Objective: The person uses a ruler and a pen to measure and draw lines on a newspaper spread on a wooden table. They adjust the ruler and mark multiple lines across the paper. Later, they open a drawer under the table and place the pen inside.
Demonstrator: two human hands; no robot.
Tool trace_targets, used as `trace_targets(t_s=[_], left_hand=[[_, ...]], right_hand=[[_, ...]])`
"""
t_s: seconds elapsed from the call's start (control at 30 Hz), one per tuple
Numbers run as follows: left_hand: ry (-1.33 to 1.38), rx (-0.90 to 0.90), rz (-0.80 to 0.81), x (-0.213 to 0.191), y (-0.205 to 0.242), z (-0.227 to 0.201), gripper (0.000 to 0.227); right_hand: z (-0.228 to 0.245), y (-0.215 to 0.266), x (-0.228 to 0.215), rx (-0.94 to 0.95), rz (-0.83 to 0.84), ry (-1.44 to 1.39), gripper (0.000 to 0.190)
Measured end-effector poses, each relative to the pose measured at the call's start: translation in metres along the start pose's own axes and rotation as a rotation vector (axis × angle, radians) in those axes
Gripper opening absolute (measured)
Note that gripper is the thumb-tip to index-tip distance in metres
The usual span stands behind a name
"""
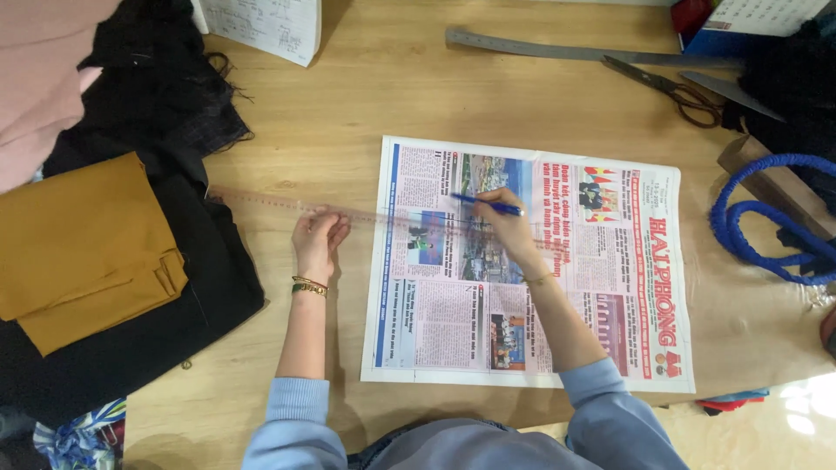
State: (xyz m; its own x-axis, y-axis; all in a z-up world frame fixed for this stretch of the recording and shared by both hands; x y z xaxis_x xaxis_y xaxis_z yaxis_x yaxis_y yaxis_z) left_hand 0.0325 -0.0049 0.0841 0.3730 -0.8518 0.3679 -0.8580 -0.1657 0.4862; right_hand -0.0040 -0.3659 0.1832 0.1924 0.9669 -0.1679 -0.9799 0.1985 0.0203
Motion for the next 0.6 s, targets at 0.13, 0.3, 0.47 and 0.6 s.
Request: trace_targets(t_s=[0.13,0.3,0.47,0.6], left_hand=[[0.004,0.042,-0.01,-0.016,-0.035,0.019,0.03],[0.017,0.147,-0.067,-0.009,-0.029,0.006,0.034],[0.002,0.203,-0.074,-0.002,-0.026,0.004,0.033],[-0.018,0.202,-0.084,-0.009,-0.037,0.015,0.032]], right_hand=[[-0.021,-0.019,0.02,-0.021,0.09,-0.009,0.01],[-0.016,-0.02,0.03,-0.018,0.142,0.046,0.006],[-0.014,-0.016,0.032,-0.018,0.133,0.191,0.005],[-0.016,-0.018,0.033,-0.009,0.137,0.196,0.004]])
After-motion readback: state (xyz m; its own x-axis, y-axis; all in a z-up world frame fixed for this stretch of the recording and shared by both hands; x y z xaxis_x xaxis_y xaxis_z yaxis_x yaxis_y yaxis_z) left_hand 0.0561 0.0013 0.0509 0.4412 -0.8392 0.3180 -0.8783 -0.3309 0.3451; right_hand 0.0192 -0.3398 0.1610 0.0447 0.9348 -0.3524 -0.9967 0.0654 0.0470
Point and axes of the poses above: each hand's wrist, its own y-axis away from the middle knuckle, its own x-axis out of the palm, z = x × y, the point moved 8 cm from there along -y, towards the middle knuckle, and after that the axes turned 3 degrees about z, right-handed, at the moved point
